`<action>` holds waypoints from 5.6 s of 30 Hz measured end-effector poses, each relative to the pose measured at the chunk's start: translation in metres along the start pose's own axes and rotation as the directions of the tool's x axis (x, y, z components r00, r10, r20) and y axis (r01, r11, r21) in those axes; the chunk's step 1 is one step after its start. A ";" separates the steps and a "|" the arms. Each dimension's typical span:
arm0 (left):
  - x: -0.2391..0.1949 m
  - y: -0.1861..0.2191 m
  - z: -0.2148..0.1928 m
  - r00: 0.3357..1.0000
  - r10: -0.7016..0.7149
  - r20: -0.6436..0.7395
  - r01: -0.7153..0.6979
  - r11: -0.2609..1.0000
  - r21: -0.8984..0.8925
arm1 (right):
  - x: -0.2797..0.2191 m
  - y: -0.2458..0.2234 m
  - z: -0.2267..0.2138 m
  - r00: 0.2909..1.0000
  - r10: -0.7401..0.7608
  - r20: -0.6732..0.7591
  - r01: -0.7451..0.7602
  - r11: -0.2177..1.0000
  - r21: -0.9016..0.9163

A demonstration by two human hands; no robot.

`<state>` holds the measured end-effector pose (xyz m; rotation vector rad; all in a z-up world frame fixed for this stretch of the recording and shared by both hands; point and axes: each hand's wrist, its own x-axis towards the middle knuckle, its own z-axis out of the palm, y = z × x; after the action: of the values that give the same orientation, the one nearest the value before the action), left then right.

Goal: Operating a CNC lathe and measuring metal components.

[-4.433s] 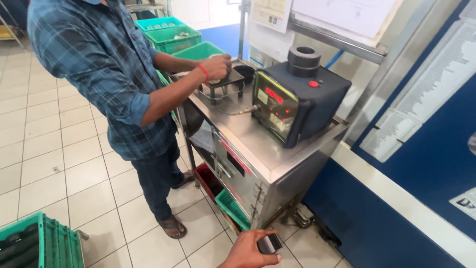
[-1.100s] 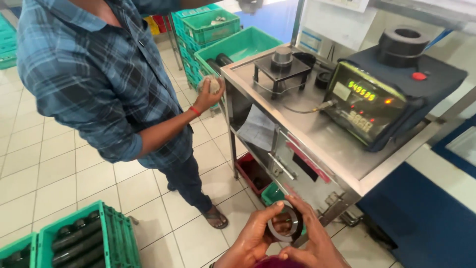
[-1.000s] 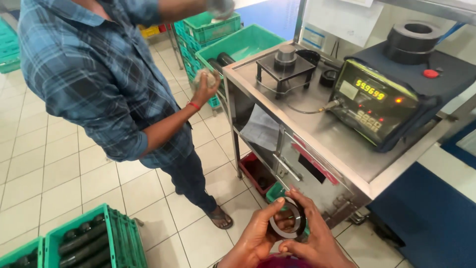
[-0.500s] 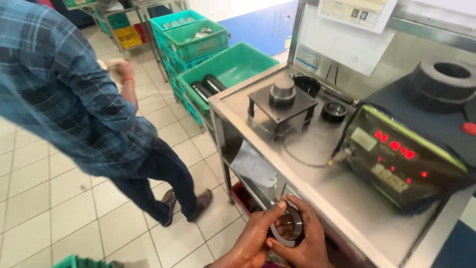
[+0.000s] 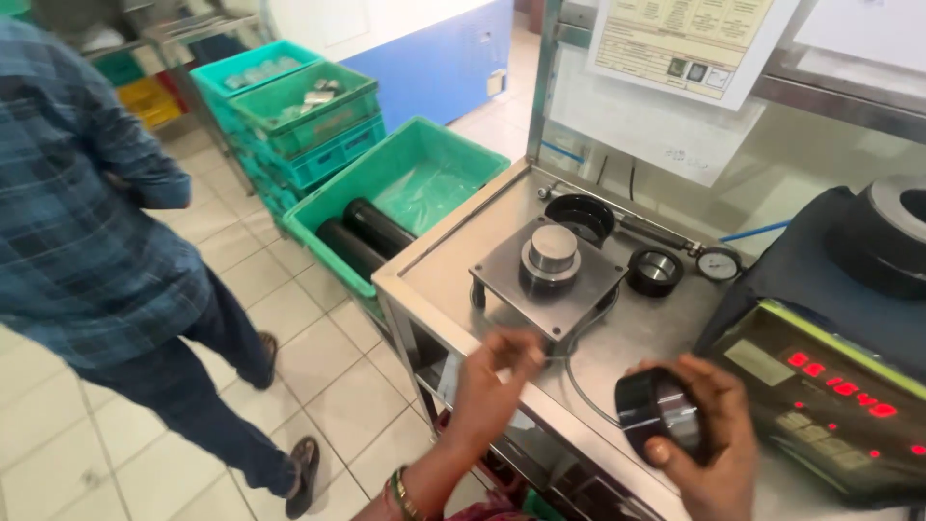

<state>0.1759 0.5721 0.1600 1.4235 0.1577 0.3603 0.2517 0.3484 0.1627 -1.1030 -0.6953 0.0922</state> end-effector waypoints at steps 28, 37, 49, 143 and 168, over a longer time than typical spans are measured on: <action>0.188 -0.060 -0.118 0.988 0.097 0.117 -0.134 0.921 0.366 | 0.196 0.068 0.122 0.981 -0.095 -0.171 -0.094 0.539 -0.837; 0.185 -0.054 -0.116 0.992 0.091 0.087 -0.117 0.921 0.372 | 0.193 0.080 0.125 0.980 -0.134 -0.144 -0.055 0.517 -0.854; 0.182 -0.049 -0.113 0.997 0.069 0.037 -0.078 0.927 0.367 | 0.186 0.080 0.166 0.875 -0.300 -0.380 -0.276 0.335 -0.901; 0.237 0.019 -0.250 0.890 -0.397 0.225 0.452 0.704 -0.547 | 0.356 0.190 0.025 0.684 0.644 -0.343 -0.079 -0.403 -0.912; 0.352 -0.002 -0.242 0.749 -0.417 0.515 0.622 0.711 -0.329 | 0.342 0.166 0.007 0.603 0.762 -0.235 -0.228 -0.117 -0.966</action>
<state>0.4283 0.9166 0.1602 0.8608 0.1209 -0.3755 0.5613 0.5687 0.1852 -2.8145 -0.5834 0.7174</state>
